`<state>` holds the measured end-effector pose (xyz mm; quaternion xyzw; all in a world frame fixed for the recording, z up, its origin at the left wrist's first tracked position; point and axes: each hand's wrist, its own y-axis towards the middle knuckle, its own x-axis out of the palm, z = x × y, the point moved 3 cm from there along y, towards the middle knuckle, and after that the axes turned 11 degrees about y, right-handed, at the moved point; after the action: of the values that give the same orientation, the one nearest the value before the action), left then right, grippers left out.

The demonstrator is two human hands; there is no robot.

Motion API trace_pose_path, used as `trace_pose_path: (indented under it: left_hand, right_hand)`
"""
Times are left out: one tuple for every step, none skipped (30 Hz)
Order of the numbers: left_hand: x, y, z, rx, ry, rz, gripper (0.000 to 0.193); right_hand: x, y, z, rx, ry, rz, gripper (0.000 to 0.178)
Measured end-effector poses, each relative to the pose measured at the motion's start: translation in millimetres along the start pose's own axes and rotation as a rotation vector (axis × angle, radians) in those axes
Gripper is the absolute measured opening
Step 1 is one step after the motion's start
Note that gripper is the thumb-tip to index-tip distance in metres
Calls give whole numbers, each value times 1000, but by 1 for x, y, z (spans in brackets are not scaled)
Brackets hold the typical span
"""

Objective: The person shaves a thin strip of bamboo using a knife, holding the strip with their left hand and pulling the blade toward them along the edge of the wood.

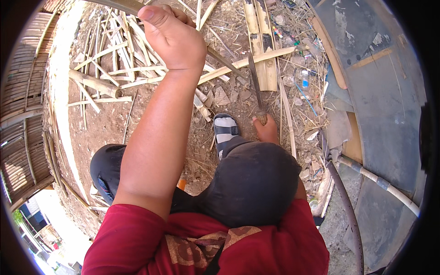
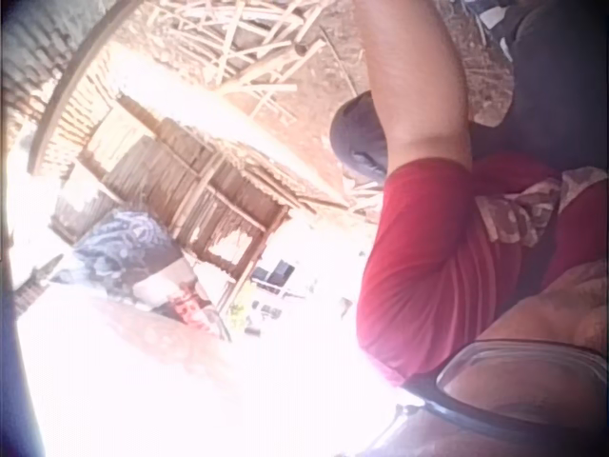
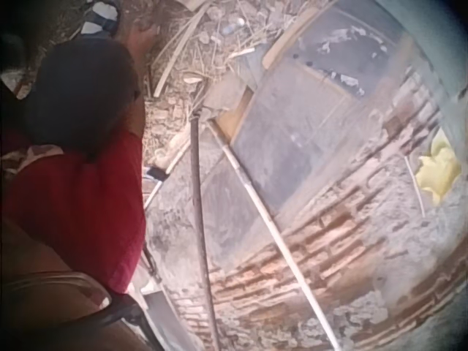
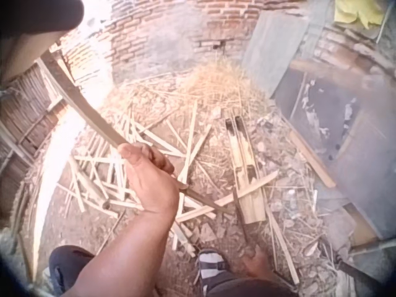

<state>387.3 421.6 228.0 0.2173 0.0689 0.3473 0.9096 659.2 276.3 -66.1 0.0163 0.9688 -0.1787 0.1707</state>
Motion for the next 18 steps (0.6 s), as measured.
trace_pose_path:
  left_hand:
    - [-5,1,-4,-24,8,5,75]
    - [-6,-1,0,-4,18,17,75]
    - [-2,-3,5,15,26,21,75]
    - [-1,-5,8,35,34,27,75]
    - [-1,-5,8,21,30,17,75]
    - [-2,-4,6,6,24,9,75]
    - [0,-2,4,-6,15,5,75]
    - [3,-5,6,60,72,34,75]
    - [2,-5,5,41,47,22,75]
    - [2,-5,5,21,21,7,75]
    - [1,-5,3,3,0,-10,76]
    - [-1,-6,4,16,-12,-19,76]
    - [-3,-7,2,3,-11,-9,76]
    - [-11,-5,0,-5,0,29,75]
    - [-11,-4,-1,-15,-7,42,75]
    - [-11,-3,-2,-4,-2,8,75]
    - [-13,0,-4,6,6,-25,75]
    - [-14,0,-5,13,15,-59,75]
  right_hand:
    - [0,0,-13,-17,44,-2,45]
    - [-1,-2,-26,-62,78,19,44]
    - [-3,-5,-37,-104,114,48,44]
    - [-3,-7,-42,-146,149,74,44]
    - [2,-9,-26,-140,65,92,44]
    - [12,-10,2,-134,-23,109,45]
    - [19,-8,25,-133,-111,127,45]
    - [23,-4,40,-128,-195,126,45]
    - [29,-5,52,-120,-276,116,45]
    - [32,-4,63,-109,-358,108,44]
    - [31,-2,62,-96,-280,65,43]
    - [23,0,54,-85,-205,20,42]
    - [18,0,47,-71,-130,-24,40]
    - [15,3,33,19,16,-82,35]
    - [9,1,22,120,168,-114,30]
    - [4,-2,12,223,319,-144,24]
    - [-1,-5,-2,231,483,-200,20]
    - [-6,-9,-16,240,646,-256,15]
